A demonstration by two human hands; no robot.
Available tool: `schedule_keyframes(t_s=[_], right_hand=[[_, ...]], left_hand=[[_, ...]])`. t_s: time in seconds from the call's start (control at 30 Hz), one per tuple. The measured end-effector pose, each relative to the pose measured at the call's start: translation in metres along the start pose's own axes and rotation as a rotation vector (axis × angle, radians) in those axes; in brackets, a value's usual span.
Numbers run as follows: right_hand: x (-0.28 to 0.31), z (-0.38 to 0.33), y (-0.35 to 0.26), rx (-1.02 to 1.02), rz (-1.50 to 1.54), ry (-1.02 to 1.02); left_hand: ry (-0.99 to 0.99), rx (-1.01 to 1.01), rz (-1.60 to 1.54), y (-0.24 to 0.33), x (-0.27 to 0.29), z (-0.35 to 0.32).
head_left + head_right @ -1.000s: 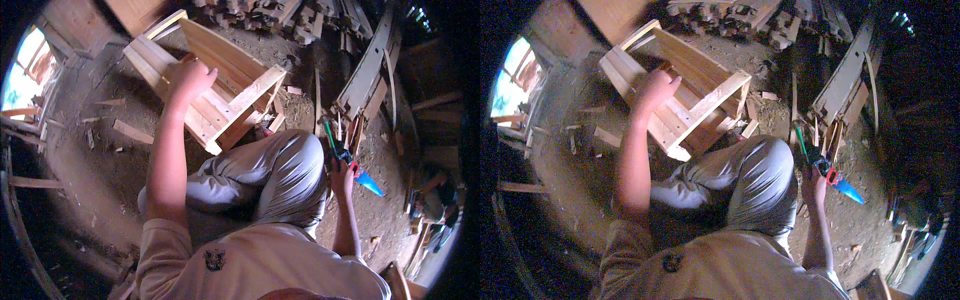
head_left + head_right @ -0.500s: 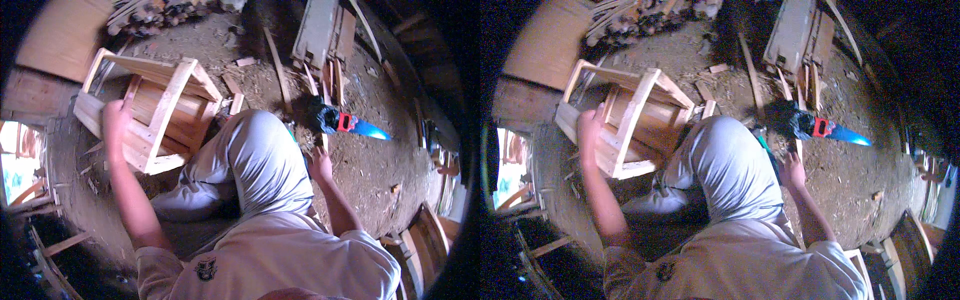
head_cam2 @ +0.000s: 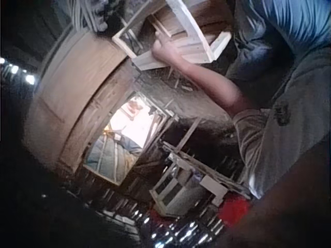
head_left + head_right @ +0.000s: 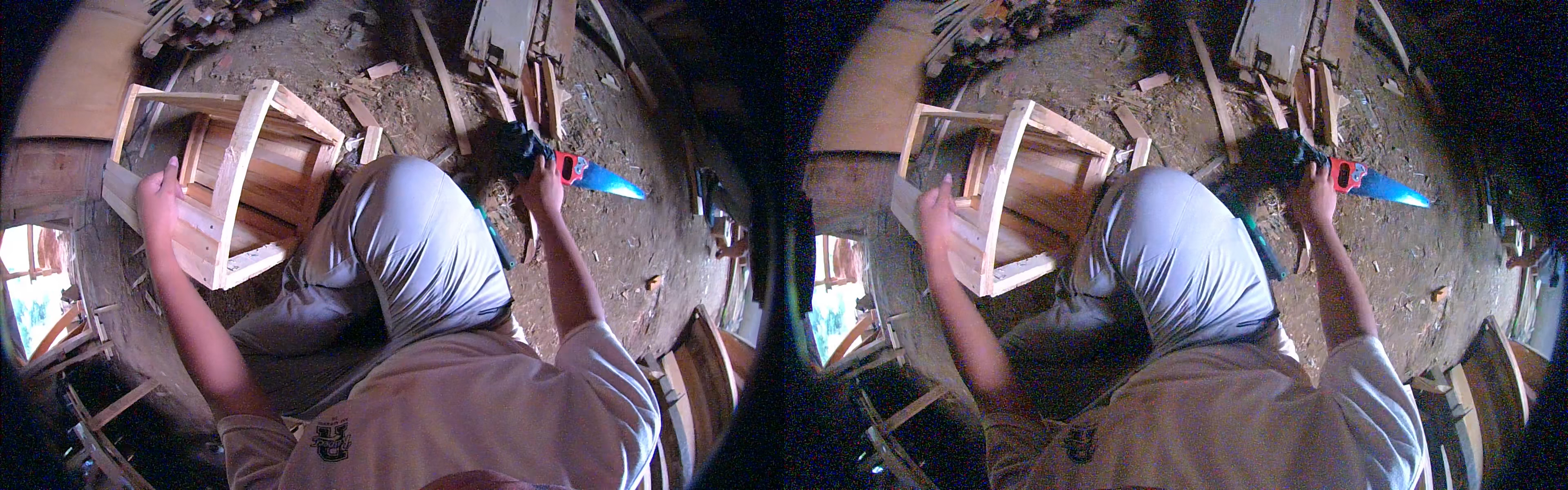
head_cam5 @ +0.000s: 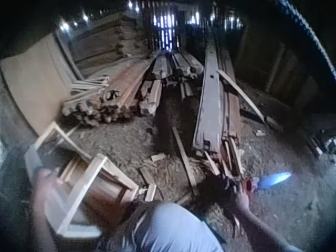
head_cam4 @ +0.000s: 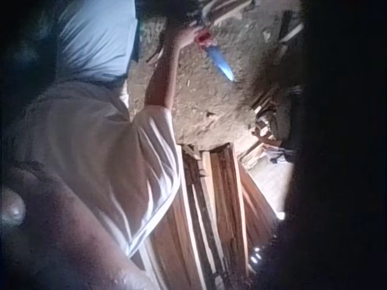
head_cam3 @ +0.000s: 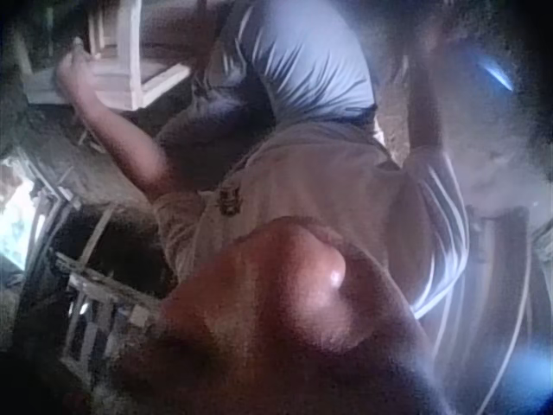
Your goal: The person is assembling a small wooden frame by hand. They place nails into pre-drilled holes and hammer them in using a hammer. The person adjusts the frame and continues nailing the joints together.
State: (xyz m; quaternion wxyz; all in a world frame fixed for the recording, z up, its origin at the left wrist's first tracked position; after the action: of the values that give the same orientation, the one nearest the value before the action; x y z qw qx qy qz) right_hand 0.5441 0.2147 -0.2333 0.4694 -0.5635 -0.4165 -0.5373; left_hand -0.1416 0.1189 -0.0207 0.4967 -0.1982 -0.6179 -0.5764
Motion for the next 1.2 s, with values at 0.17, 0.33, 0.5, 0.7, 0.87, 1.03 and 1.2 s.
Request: schedule_keyframes(t_s=[0.17,0.33,0.5,0.7,0.87,1.03,1.2], right_hand=[[-0.03,0.029,0.048,-0.035,0.187,-0.276],[-0.017,0.027,0.054,-0.046,0.411,-0.183],[-0.026,-0.033,-0.007,0.259,0.203,0.122],[0.011,-0.074,-0.082,0.192,0.276,0.102],[-0.024,-0.02,-0.128,0.3,0.24,-0.047],[-0.082,0.039,-0.142,0.017,0.307,-0.271],[-0.088,0.048,-0.14,-0.001,0.299,-0.259]], left_hand=[[0.011,-0.012,-0.01,-0.017,-0.003,0.01],[0.014,-0.001,-0.023,-0.039,0.0,0.015],[-0.002,-0.05,0.017,-0.026,0.003,0.014],[0.029,-0.011,-0.018,-0.037,0.002,0.015],[0.025,0.004,0.009,-0.032,0.001,0.022],[0.043,-0.015,-0.018,-0.016,-0.005,0.002],[0.04,0.003,-0.03,-0.004,-0.001,0.004]])
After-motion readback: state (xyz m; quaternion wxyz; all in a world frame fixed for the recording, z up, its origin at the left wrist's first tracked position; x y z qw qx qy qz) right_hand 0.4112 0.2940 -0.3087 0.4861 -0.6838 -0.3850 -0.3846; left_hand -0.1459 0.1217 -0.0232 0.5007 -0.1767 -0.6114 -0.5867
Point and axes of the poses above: each hand's wrist, its own z-axis towards the middle knuckle, its own x-axis out of the back of the hand, y = z × x, the point moved 6 cm from there along z, towards the middle knuckle, and after that the axes turned 9 degrees about -x, right-handed, at the moved point
